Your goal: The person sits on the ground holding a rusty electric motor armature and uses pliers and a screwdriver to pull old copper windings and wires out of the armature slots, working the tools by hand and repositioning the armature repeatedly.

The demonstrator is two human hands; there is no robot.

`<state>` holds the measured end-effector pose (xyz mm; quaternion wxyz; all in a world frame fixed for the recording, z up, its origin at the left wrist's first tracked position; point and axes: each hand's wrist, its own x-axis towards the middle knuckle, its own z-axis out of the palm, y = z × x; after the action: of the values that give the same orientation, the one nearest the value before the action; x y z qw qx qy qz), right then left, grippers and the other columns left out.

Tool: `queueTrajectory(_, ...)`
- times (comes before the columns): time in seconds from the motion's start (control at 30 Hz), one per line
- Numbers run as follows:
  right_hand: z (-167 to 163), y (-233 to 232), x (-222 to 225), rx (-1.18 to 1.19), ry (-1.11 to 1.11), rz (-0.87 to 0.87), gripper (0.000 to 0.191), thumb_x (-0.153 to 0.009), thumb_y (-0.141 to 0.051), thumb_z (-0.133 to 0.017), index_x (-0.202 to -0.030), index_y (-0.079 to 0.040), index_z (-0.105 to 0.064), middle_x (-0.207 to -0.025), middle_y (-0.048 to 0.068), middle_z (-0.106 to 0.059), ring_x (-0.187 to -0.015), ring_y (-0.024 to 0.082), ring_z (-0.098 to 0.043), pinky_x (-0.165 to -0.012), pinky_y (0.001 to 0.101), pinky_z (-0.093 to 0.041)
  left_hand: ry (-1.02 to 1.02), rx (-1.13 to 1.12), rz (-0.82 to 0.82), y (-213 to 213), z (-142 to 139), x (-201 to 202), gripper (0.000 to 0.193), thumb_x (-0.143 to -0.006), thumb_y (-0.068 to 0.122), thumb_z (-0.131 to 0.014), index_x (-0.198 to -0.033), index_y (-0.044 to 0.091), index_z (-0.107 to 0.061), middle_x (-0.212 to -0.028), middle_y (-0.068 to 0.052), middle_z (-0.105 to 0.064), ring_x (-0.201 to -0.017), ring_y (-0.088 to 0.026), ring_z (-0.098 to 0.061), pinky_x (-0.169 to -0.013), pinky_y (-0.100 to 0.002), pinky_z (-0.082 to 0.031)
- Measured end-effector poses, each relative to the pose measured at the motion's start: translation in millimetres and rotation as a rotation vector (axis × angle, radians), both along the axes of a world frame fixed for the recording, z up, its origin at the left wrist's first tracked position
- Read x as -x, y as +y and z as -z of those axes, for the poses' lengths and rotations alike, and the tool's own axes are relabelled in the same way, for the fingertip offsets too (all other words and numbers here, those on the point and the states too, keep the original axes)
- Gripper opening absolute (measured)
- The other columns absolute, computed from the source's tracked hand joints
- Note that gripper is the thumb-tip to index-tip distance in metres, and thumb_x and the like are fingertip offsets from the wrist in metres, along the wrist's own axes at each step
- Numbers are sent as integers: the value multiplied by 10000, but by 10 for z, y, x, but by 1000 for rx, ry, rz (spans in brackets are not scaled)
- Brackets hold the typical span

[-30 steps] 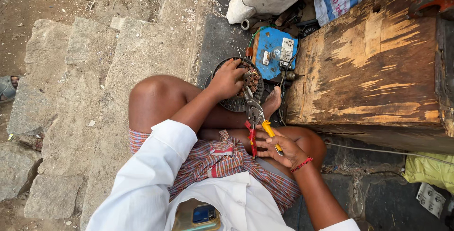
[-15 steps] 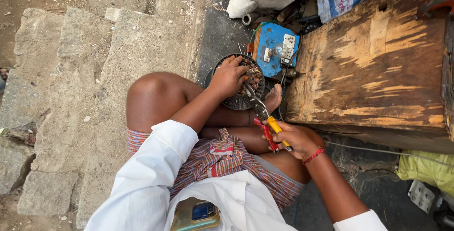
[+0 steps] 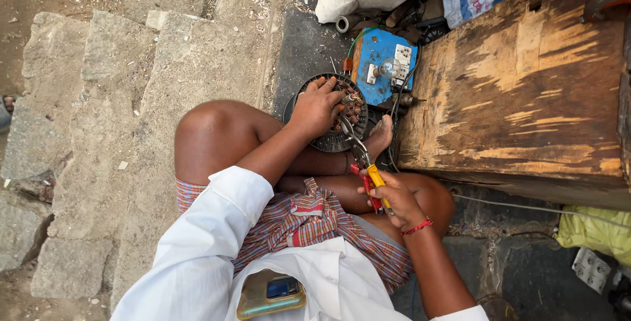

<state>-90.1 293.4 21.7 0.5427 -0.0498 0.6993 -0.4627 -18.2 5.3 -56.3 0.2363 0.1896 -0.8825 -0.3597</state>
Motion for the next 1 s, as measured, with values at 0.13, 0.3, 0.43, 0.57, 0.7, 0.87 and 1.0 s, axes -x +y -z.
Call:
queueTrajectory(0.13, -79, -34, 86, -3, -91, 5, 555, -789, -2, -564, -1343, -2, -603, -1309, 91, -641, -1059, 227, -682, -751, 340, -557, 9, 8, -6, -2, -7, -3, 335, -881, 279, -729, -1196, 165, -735, -1440, -170, -595, -1289, -437, -534, -963, -528, -504)
queueTrajectory(0.3, -108, -42, 226, 70, -249, -3, 535, -822, -32, -592, -1356, -4, -583, -1323, 120, -597, -1066, 269, -669, -782, 376, -557, 28, 32, -45, -6, -25, 12, 343, -897, 275, -724, -1219, 156, -731, -1434, -181, -596, -1271, -451, -552, -961, -532, -515)
queueTrajectory(0.43, -14, -44, 133, 173, -313, 76, 557, -782, -41, -580, -1337, -9, -562, -1325, 124, -603, -1084, 330, -670, -808, 432, -564, -2, 35, -37, -16, -48, 19, 315, -884, 277, -731, -1173, 150, -739, -1435, -204, -584, -1259, -464, -550, -943, -537, -517)
queueTrajectory(0.57, 25, -43, 50, 167, -323, 86, 562, -788, -41, -581, -1347, -20, -535, -1343, 110, -586, -1176, 333, -660, -909, 485, -576, 7, 20, -30, -17, -61, -3, 327, -894, 281, -732, -1195, 154, -736, -1444, -189, -583, -1280, -453, -542, -948, -537, -517)
queueTrajectory(0.7, -46, -63, 97, 42, -171, 12, 578, -812, -61, -561, -1390, -39, -562, -1328, 162, -624, -1172, 294, -661, -892, 448, -588, 5, 28, -38, -32, -70, 5, 328, -870, 297, -744, -1173, 170, -743, -1429, -165, -587, -1298, -424, -530, -952, -531, -514)
queueTrajectory(0.87, -43, -40, 151, -143, 43, -3, 428, -880, -164, -609, -1300, -80, -606, -1209, 65, -681, -1009, 176, -705, -765, 373, -603, -4, 2, -42, -32, -72, -5, 325, -877, 303, -743, -1178, 180, -745, -1429, -147, -590, -1322, -392, -516, -952, -532, -502)
queueTrajectory(1.0, 116, 66, 177, -167, 207, -67, 350, -971, -339, -677, -1188, -65, -675, -759, -3, -605, -586, 89, -540, -511, 245, -428, -26, -12, -23, -51, -56, -13, 345, -871, 316, -725, -1183, 169, -747, -1437, -151, -581, -1333, -397, -499, -974, -552, -473)
